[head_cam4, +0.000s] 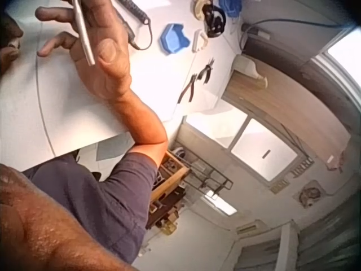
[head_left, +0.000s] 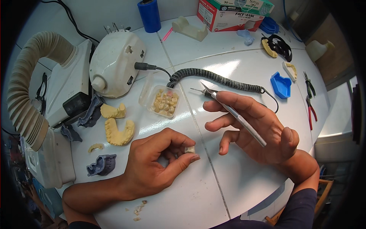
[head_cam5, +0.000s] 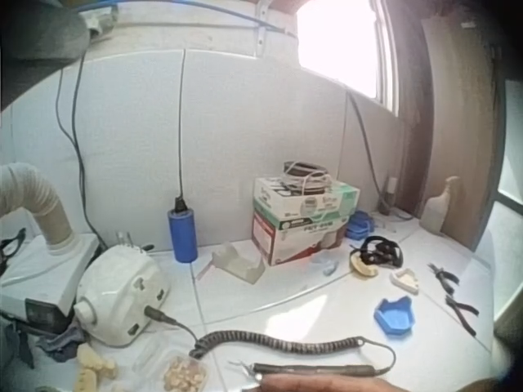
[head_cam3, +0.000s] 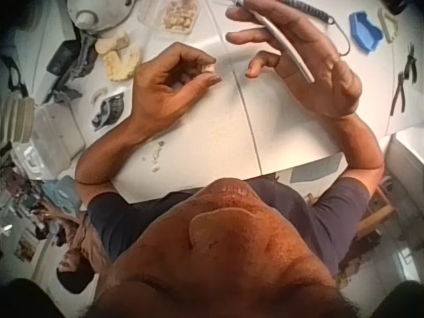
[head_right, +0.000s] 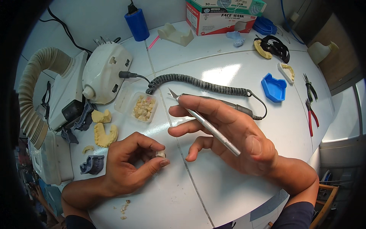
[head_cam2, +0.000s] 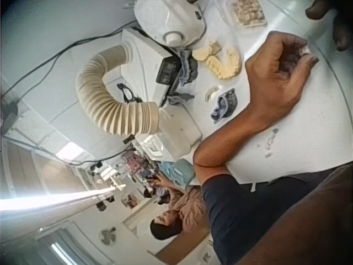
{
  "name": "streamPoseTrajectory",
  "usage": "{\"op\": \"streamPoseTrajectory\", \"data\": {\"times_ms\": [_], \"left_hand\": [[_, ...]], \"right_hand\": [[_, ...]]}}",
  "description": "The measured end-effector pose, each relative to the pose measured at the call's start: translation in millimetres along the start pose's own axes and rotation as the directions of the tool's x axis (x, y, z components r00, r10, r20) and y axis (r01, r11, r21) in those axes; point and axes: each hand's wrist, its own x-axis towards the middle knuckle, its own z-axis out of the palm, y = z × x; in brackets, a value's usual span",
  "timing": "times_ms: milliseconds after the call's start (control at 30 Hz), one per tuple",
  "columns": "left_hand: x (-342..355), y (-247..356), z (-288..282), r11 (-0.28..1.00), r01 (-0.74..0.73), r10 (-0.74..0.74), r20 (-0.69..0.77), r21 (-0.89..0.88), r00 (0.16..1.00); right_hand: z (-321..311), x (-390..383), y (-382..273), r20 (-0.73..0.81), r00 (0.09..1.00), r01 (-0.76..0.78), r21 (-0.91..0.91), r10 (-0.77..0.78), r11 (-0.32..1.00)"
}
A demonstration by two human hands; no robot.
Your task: The recorder uses a craft knife to carve and adjust a small dental prosthetic tooth component at a laboratory bench.
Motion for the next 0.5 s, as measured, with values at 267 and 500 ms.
{"op": "streamPoseTrajectory", "data": {"times_ms": [267,500], "left_hand": [[1,-6,-3,0.996,-0.081,0.082,0.017,-0.025,0.997],[-1,0,0,0.978,0.057,-0.052,0.031,-0.202,0.998]], "right_hand": [[-7,-2,11,-0.114,0.993,-0.016,-0.14,0.0,0.99],[2,-12,10,-0.028,0.976,0.174,-0.497,-0.216,0.85]]}}
